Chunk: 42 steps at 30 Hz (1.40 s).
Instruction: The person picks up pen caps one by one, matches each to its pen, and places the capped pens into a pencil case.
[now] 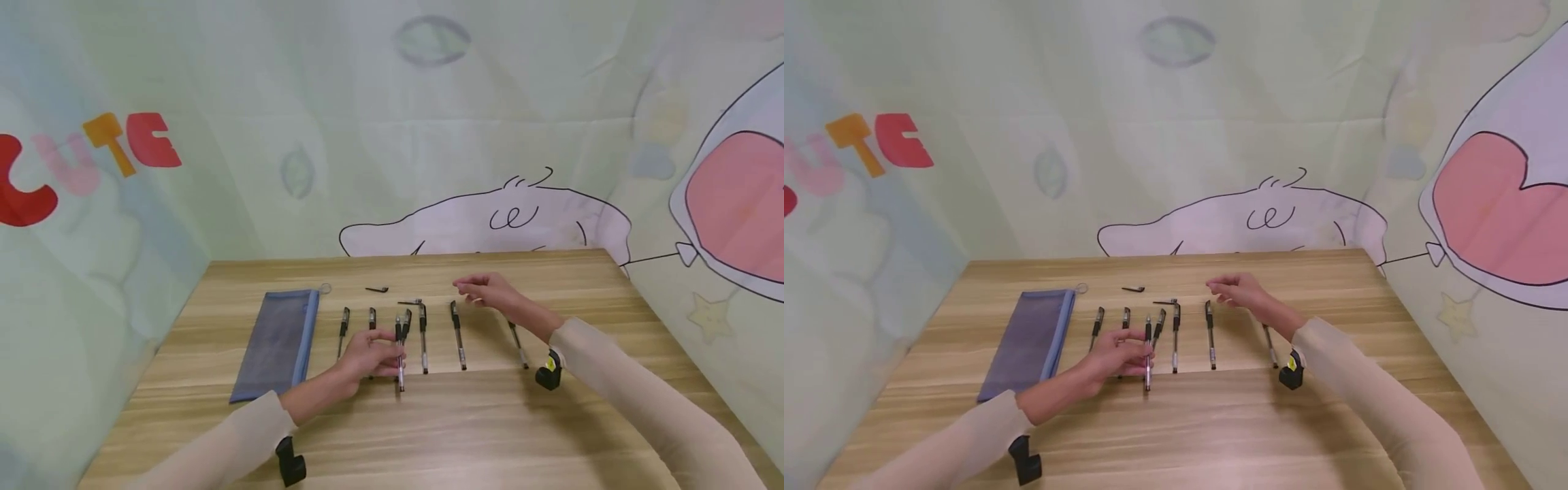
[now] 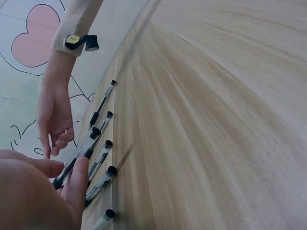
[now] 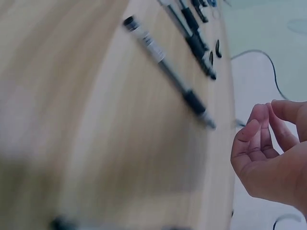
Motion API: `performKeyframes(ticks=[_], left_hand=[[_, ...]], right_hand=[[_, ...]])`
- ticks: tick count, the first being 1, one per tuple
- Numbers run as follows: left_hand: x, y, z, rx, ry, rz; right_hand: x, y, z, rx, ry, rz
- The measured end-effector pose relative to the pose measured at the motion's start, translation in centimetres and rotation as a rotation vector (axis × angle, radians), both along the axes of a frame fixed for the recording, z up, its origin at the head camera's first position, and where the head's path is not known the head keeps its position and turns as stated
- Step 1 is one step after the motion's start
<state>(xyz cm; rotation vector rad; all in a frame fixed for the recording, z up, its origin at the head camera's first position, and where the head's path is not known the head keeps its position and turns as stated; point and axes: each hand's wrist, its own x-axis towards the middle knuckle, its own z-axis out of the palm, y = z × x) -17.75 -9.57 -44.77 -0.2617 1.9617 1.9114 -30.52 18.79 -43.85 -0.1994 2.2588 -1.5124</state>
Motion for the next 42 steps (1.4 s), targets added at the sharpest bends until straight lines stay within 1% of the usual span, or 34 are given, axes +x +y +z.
performKeyframes(ticks=[6,11,14,19,23,26,29,32,34,37,42], left_hand=[[0.2,0.1,-0.1,0.0,-0.008,-0.022],[0.4,0.2,-0.1,0.012,-0.008,-0.008],[0.5,0.2,0.1,0.027,-0.007,0.001],[0.7,0.0,0.2,0.021,0.0,-0.002],[0.8,-0.3,0.4,0.026,-0.002,0.016],[0.7,-0.5,0.6,0.041,0.005,0.039],[0.6,-0.6,0.6,0.045,0.019,0.05],[0.5,-0.6,0.5,0.046,0.019,0.051],[0.5,-0.7,0.4,0.049,0.017,0.049],[0.6,-0.7,0.2,0.056,0.017,0.041],[0.7,-0.7,0.1,0.05,0.021,0.033]], right_hand=[[-1.6,-4.4,0.6,0.026,0.022,0.062],[-3.7,-8.0,0.2,0.07,0.061,0.147],[-4.9,-10.0,-0.5,0.082,0.088,0.172],[-6.1,-12.5,-2.4,0.088,0.126,0.194],[-6.4,-13.8,-3.4,0.118,0.174,0.223],[-6.4,-14.7,-3.3,0.156,0.222,0.235],[-6.0,-15.4,-3.0,0.216,0.293,0.246],[-5.6,-15.8,-3.0,0.286,0.363,0.24],[-5.5,-15.9,-3.2,0.32,0.398,0.219],[-5.2,-16.0,-3.4,0.337,0.406,0.201],[-5.1,-15.5,-3.2,0.315,0.377,0.225]])
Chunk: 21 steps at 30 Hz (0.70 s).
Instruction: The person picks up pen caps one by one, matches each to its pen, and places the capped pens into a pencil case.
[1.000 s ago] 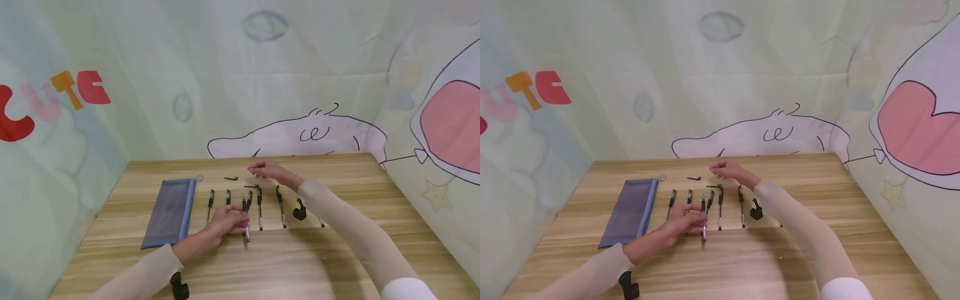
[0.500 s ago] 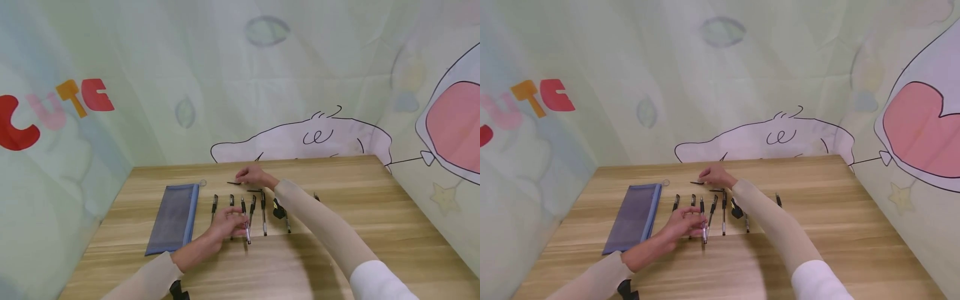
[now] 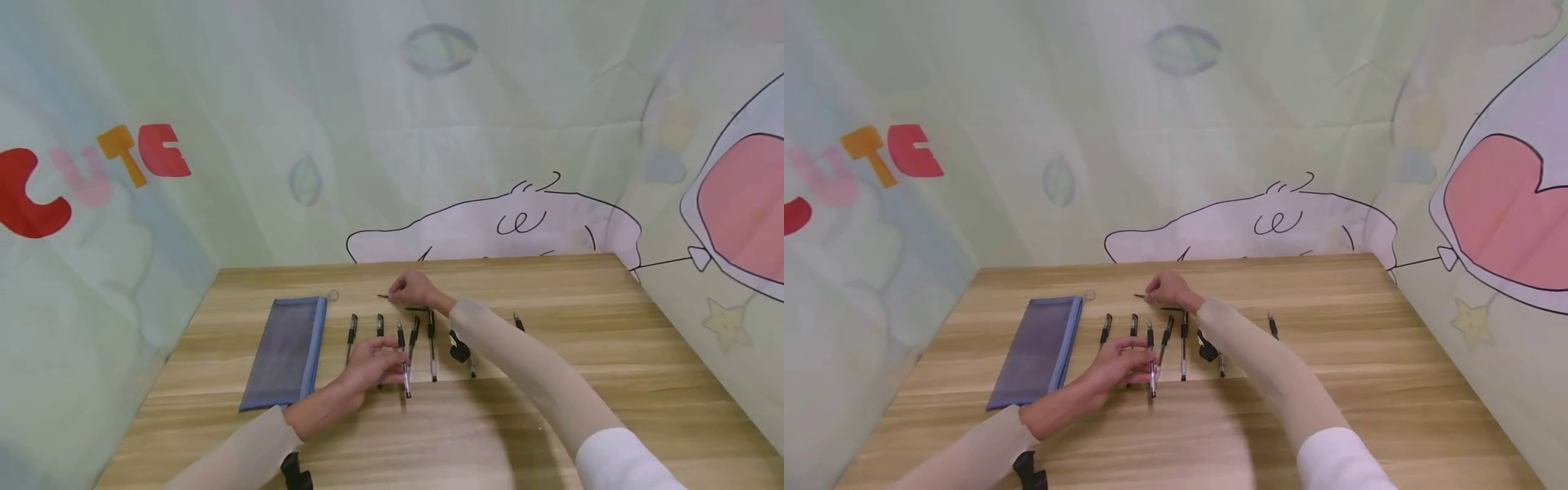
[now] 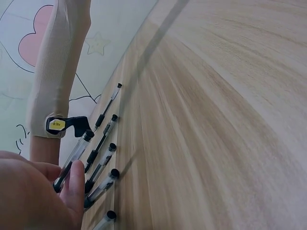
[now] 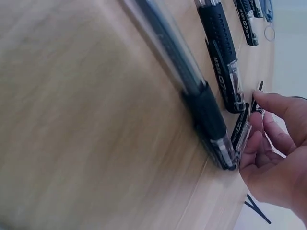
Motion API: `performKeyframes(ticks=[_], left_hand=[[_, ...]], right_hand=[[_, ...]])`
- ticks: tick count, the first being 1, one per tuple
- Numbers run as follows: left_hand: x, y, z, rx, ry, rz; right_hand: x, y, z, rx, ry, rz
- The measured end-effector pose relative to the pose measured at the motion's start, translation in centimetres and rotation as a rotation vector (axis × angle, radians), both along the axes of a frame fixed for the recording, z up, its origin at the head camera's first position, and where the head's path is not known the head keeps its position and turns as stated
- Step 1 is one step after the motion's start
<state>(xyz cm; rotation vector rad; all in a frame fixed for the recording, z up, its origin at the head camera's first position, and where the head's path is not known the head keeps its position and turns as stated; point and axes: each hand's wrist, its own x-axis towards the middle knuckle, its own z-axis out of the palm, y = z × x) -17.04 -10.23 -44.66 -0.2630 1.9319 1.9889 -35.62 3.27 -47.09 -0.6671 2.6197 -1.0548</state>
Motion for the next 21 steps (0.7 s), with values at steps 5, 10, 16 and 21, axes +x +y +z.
performKeyframes(ticks=[5,10,16,21], left_hand=[[0.0,0.2,0.0,-0.019,0.0,-0.007],[0.0,0.5,0.1,-0.02,-0.015,-0.011],[-0.2,0.9,0.3,-0.018,-0.005,-0.016],[-0.5,1.2,0.4,-0.029,-0.012,-0.01]], right_hand=[[0.0,0.8,0.1,-0.062,-0.042,0.018],[0.6,1.8,0.4,-0.081,-0.04,0.057],[2.0,3.6,1.8,-0.148,-0.17,0.026],[2.7,5.7,3.1,-0.209,-0.281,0.003]])
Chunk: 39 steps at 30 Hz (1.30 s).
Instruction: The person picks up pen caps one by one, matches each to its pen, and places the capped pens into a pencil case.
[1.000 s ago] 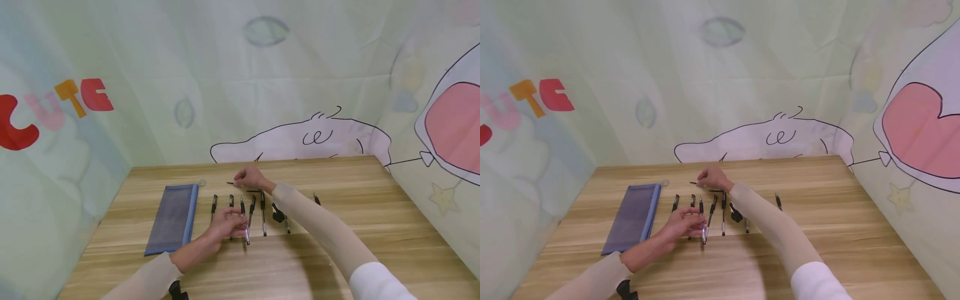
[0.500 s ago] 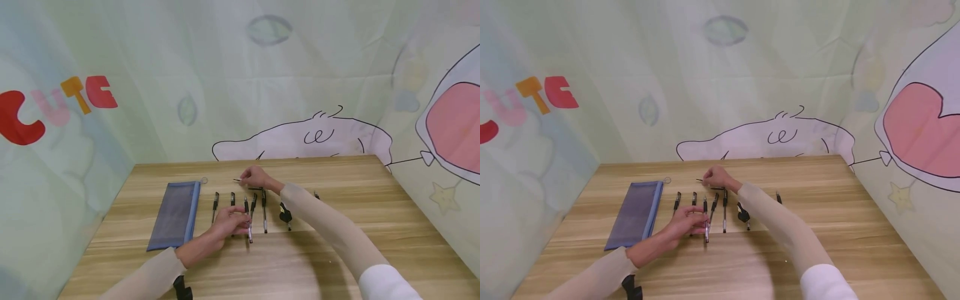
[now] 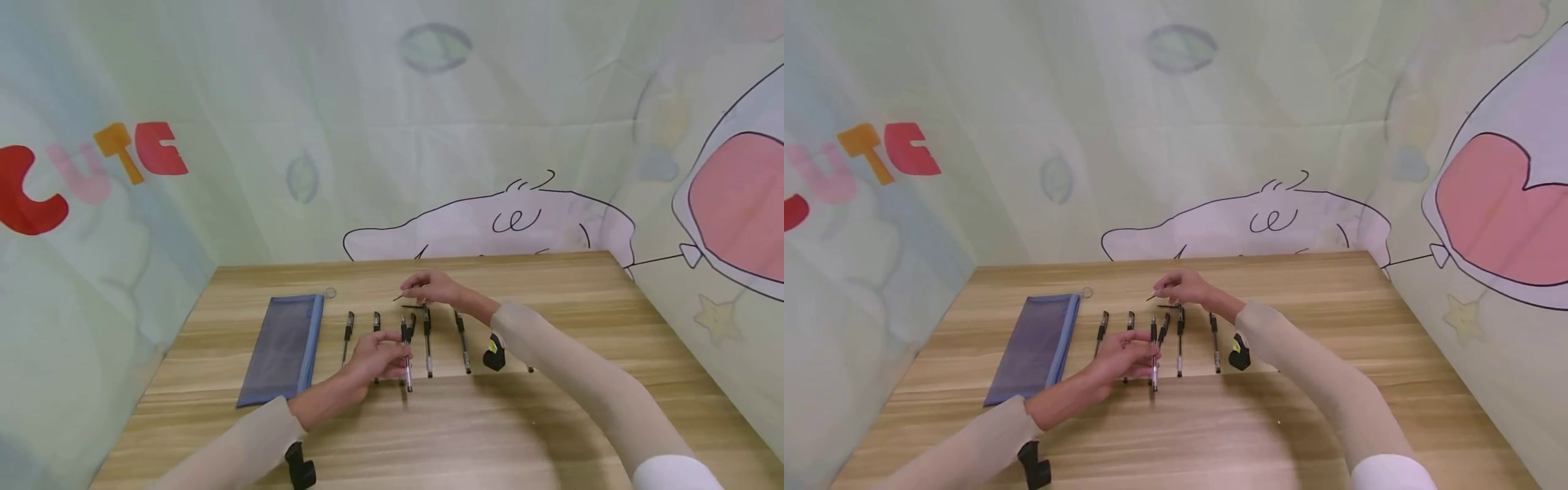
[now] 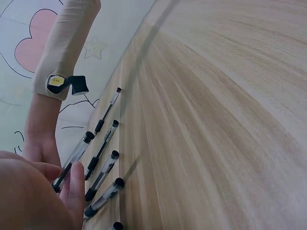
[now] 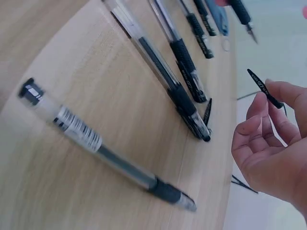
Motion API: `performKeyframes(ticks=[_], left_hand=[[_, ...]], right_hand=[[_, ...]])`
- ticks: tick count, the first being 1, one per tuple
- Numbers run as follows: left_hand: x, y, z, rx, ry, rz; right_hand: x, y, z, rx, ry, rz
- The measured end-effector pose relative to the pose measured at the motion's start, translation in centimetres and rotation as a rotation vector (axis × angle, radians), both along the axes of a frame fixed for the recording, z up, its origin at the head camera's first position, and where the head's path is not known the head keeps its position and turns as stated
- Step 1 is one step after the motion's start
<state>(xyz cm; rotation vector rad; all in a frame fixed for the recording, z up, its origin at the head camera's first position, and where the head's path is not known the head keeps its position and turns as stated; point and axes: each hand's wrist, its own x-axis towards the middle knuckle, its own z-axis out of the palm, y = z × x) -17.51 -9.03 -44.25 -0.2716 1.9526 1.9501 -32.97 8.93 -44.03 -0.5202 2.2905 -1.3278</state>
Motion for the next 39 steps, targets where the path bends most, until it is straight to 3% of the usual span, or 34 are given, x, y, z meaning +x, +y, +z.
performKeyframes(ticks=[7,16,29,39], left_hand=[[0.0,0.3,-0.1,-0.006,-0.002,-0.024],[-0.2,0.8,-0.2,-0.017,0.005,-0.033],[-0.5,2.0,-1.0,-0.011,0.011,-0.094],[-0.5,2.1,-1.0,-0.007,0.025,-0.102]], right_hand=[[0.2,3.0,1.0,-0.067,-0.111,0.026],[0.1,5.8,1.8,-0.003,-0.146,0.138],[0.8,6.1,1.9,0.017,-0.184,0.248],[0.7,5.9,1.9,0.028,-0.186,0.272]])
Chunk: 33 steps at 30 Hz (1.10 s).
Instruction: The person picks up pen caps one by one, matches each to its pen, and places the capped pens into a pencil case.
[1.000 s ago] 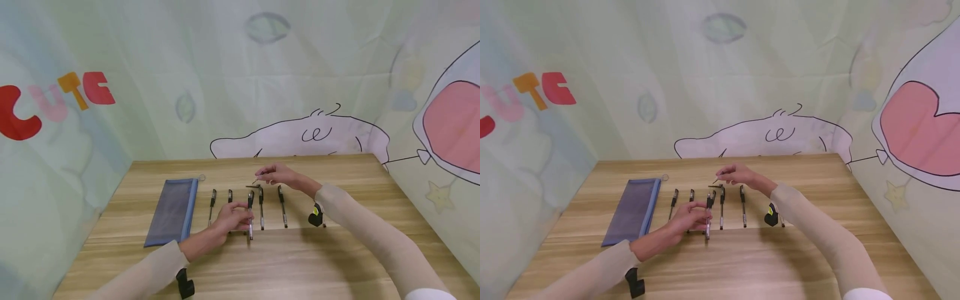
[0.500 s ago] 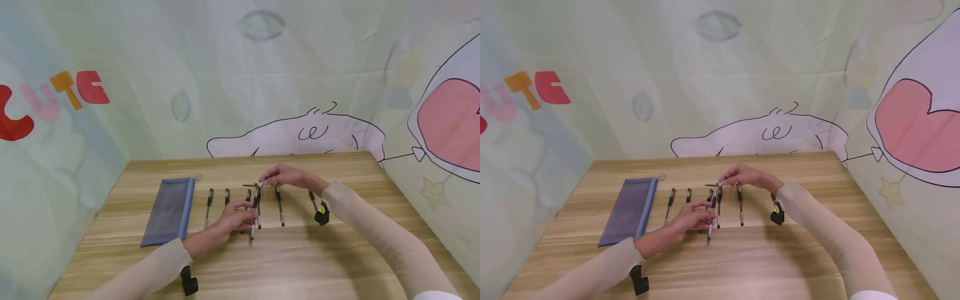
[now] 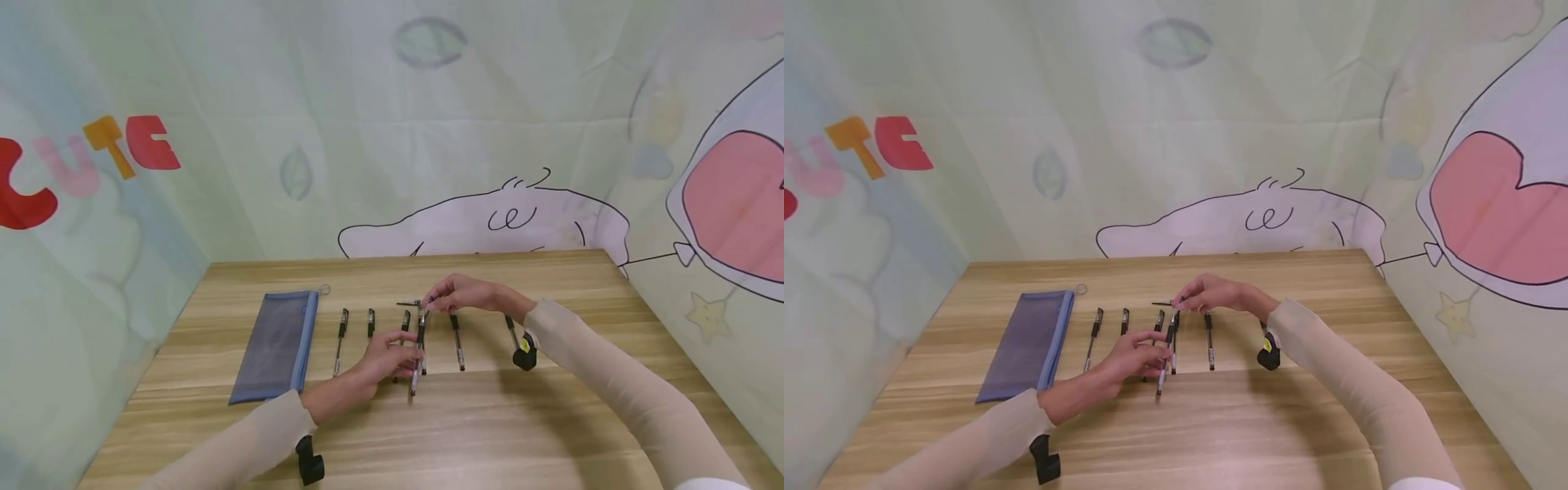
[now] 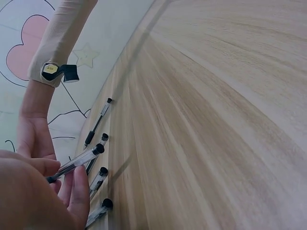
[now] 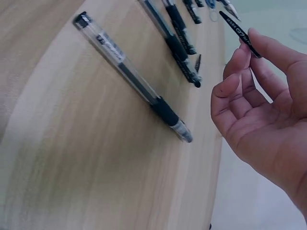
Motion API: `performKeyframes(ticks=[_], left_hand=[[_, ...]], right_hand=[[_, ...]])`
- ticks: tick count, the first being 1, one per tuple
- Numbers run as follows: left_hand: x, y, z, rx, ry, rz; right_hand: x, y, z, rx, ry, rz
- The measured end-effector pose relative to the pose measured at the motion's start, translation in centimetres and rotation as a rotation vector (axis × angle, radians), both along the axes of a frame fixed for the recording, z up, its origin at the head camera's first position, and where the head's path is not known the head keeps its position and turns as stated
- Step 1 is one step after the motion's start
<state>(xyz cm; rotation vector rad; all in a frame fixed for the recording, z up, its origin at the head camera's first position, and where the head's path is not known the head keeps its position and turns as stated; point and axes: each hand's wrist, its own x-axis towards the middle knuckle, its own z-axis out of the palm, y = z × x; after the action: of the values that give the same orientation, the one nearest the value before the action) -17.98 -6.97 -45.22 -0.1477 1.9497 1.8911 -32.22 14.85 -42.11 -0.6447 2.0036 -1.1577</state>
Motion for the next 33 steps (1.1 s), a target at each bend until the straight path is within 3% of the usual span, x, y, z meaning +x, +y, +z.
performKeyframes(ticks=[8,16,22,29,33], left_hand=[[0.1,-0.1,0.0,-0.039,-0.014,0.012],[-0.2,0.0,-0.3,-0.016,-0.006,0.004],[-0.1,0.2,-0.5,0.004,0.0,0.008],[0.0,0.4,-0.2,0.029,-0.023,0.031],[-0.1,0.7,-0.1,0.048,-0.027,0.048]], right_hand=[[-0.1,0.3,0.6,0.02,0.008,0.022],[0.0,0.1,0.4,0.012,-0.008,0.042],[0.4,0.1,0.2,-0.013,-0.059,0.013],[1.1,-0.2,-0.7,-0.129,-0.182,-0.032],[1.7,-0.6,-1.0,-0.113,-0.173,-0.082]])
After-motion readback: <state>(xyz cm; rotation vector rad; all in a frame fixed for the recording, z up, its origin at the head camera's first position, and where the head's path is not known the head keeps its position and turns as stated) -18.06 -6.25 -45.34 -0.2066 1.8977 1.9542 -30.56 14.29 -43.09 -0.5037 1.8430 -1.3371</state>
